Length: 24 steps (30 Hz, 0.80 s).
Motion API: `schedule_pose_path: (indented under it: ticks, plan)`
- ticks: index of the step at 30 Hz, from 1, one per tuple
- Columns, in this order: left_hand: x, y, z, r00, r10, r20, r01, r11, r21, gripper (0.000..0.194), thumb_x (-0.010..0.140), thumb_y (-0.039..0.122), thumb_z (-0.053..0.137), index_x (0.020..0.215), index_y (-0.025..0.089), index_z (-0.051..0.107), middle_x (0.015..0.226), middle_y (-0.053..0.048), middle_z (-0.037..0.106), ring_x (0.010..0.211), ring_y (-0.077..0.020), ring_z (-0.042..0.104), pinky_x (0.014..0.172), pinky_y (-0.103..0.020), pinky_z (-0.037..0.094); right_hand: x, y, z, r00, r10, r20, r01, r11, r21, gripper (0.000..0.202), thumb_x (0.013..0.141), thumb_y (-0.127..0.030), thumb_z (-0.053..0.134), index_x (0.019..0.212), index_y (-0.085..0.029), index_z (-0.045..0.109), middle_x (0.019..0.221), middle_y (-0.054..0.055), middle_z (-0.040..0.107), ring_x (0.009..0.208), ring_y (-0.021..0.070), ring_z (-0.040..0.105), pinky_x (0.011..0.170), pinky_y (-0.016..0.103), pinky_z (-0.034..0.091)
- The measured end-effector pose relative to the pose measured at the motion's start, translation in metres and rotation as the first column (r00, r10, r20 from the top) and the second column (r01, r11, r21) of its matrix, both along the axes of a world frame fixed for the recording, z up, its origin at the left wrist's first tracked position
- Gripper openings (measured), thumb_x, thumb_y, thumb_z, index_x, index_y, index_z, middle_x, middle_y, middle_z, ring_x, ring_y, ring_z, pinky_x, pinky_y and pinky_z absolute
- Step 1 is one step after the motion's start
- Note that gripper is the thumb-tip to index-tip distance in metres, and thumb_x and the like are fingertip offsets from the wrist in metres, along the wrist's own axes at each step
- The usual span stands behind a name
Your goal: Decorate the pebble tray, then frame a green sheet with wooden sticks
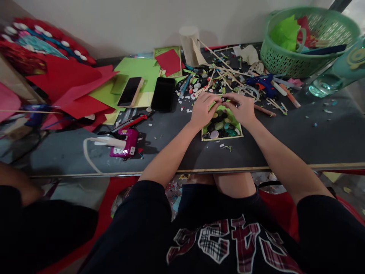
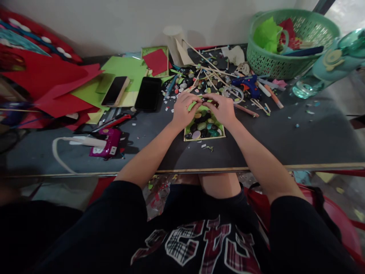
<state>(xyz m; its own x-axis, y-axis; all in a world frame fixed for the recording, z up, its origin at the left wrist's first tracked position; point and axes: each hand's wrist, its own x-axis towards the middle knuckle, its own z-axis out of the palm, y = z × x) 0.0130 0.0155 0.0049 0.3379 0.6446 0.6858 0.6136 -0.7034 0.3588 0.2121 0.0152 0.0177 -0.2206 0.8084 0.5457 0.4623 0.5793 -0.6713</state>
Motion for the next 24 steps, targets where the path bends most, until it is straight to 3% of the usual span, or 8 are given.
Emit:
schedule_pose_path:
  ticks: [14,24]
  plan:
    - [-0.0009,0.0031,-0.0037,0.999,-0.037,-0.018,0.037,0.999,0.023,0.041,0.108,0.052,0.033,0.106,0.024,0.064,0.107,-0.007,0.073,0.112,-0.0228,0.068,0.104,-0.044,0.051,-0.0027,-0.0066,0.0069,0.999,0.032,0.017,-0.031,0.999,-0.014,0.023,0.084,-0.021,0.074,0.105,-0.024,0.083,0.096,0.001,0.082,0.068,0.0162,0.072,0.075,0.032,0.060]
    - [0.0001,0.0077,-0.0077,0.998,-0.055,-0.014,0.056,0.995,0.080,0.036,0.108,0.049,0.033,0.104,0.025,0.060,0.105,-0.008,0.070,0.109,-0.0230,0.068,0.097,-0.043,0.055,-0.0023,-0.0057,0.0063,0.998,0.021,0.062,-0.019,1.000,-0.025,0.022,0.084,-0.022,0.073,0.104,-0.023,0.083,0.099,0.002,0.082,0.078,0.0192,0.075,0.080,0.034,0.060]
